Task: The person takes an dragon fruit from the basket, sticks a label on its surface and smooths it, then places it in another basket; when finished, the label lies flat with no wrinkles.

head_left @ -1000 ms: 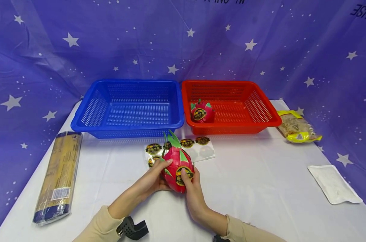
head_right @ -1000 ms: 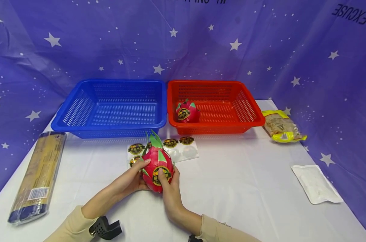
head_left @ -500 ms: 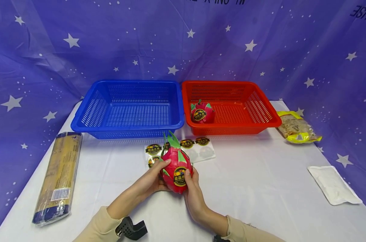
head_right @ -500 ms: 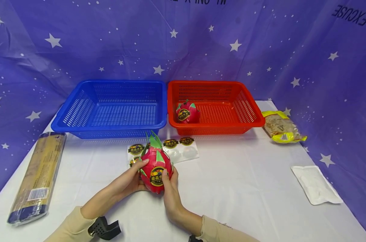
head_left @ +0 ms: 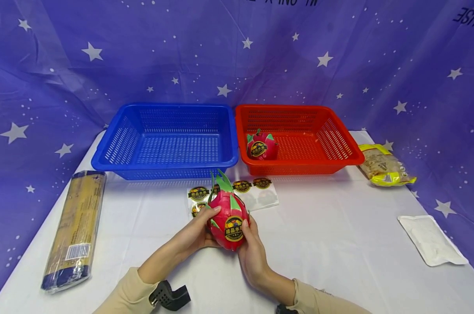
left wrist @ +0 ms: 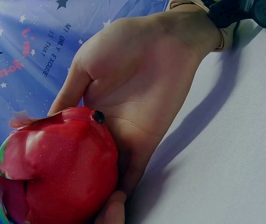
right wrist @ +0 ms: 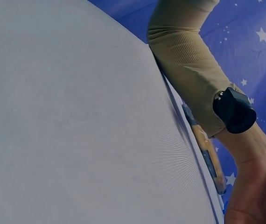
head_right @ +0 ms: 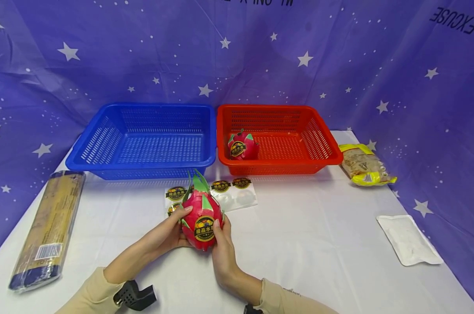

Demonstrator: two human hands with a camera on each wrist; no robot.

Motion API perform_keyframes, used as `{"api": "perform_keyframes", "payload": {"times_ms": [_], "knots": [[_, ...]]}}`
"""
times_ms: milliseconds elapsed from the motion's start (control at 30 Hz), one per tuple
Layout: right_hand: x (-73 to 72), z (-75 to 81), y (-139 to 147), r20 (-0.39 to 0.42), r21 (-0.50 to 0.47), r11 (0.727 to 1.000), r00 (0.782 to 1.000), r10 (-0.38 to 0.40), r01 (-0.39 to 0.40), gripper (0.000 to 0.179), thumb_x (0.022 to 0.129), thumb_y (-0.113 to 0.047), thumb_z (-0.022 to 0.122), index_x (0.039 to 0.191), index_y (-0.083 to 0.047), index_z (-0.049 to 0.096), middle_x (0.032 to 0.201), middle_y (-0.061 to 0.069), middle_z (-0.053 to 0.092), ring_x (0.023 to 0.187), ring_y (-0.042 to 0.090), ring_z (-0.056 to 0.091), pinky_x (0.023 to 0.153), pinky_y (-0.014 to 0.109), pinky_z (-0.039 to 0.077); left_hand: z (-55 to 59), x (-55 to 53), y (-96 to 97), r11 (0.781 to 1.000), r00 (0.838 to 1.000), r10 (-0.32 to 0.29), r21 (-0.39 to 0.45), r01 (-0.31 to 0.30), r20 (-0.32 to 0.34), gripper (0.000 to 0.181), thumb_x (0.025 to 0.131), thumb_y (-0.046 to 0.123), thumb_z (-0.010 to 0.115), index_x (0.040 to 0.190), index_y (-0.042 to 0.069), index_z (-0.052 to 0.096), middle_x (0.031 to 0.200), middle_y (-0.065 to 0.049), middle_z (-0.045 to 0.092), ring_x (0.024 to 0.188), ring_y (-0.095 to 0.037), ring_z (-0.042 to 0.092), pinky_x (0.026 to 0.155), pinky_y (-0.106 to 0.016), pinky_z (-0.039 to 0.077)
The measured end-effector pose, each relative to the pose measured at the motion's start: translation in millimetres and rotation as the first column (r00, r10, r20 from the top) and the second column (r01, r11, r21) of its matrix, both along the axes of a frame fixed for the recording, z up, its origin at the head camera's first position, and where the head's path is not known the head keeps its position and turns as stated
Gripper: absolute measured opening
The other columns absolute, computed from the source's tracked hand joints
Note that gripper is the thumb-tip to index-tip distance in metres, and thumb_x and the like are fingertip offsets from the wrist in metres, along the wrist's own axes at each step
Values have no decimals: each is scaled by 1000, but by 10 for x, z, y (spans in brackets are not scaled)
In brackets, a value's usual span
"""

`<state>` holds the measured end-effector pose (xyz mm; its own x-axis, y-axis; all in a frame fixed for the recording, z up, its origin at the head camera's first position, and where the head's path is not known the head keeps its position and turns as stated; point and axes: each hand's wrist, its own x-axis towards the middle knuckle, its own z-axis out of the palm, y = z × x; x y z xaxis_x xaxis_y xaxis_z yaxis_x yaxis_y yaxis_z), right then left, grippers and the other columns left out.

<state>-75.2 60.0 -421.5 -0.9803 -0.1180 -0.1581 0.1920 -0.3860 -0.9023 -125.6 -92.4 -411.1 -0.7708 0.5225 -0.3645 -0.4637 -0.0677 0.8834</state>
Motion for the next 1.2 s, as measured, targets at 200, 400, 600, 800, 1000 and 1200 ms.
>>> {"api": "perform_keyframes", "payload": {"times_ms": [200,400,600,800,1000,1200], "knots": [[-8,10,12,0,-44,999,1000,-1,1,46,99,-32,25,141,-15,13,143,7,21,133,17,22,106,26,23,3,0,2,1000,1000,1,-2,-1,-3,63,91,49,38,135,9,17,122,-24,49,96,-31,62,86,-46,49],[-27,12,16,10,-20,1000,1000,-8,8,48,99,-32,26,141,-13,12,143,10,19,133,19,22,108,30,20,-6,2,0,1000,1000,11,-13,-11,5,61,91,50,38,134,11,20,122,-24,49,96,-31,62,86,-46,49],[-34,-11,3,-1,88,995,999,-44,44,55,95,-38,36,139,-11,16,138,9,27,126,16,31,101,24,30,-8,10,5,1000,1000,10,-10,-10,-3,62,91,51,38,135,12,20,123,-25,48,96,-32,62,86,-47,49],[-35,-22,-19,10,131,985,993,-115,113,59,91,-39,47,137,-10,22,132,9,36,115,12,42,95,20,37,-4,26,19,1000,1000,23,-6,-23,-17,63,91,51,39,136,12,20,122,-26,50,95,-32,63,85,-46,49],[-32,-18,-29,19,204,969,989,-146,139,55,90,-33,51,134,-10,27,128,10,44,109,11,45,93,20,38,-8,54,44,998,998,57,-20,-57,-31,63,90,50,42,136,13,20,123,-25,50,90,-29,65,82,-44,51],[-32,-18,-35,8,275,950,988,-157,149,56,89,-32,54,134,-10,29,128,10,45,110,12,44,94,20,36,7,71,62,997,996,70,-40,-72,-46,60,90,50,42,135,16,22,118,-22,54,85,-25,66,80,-41,52]]}}
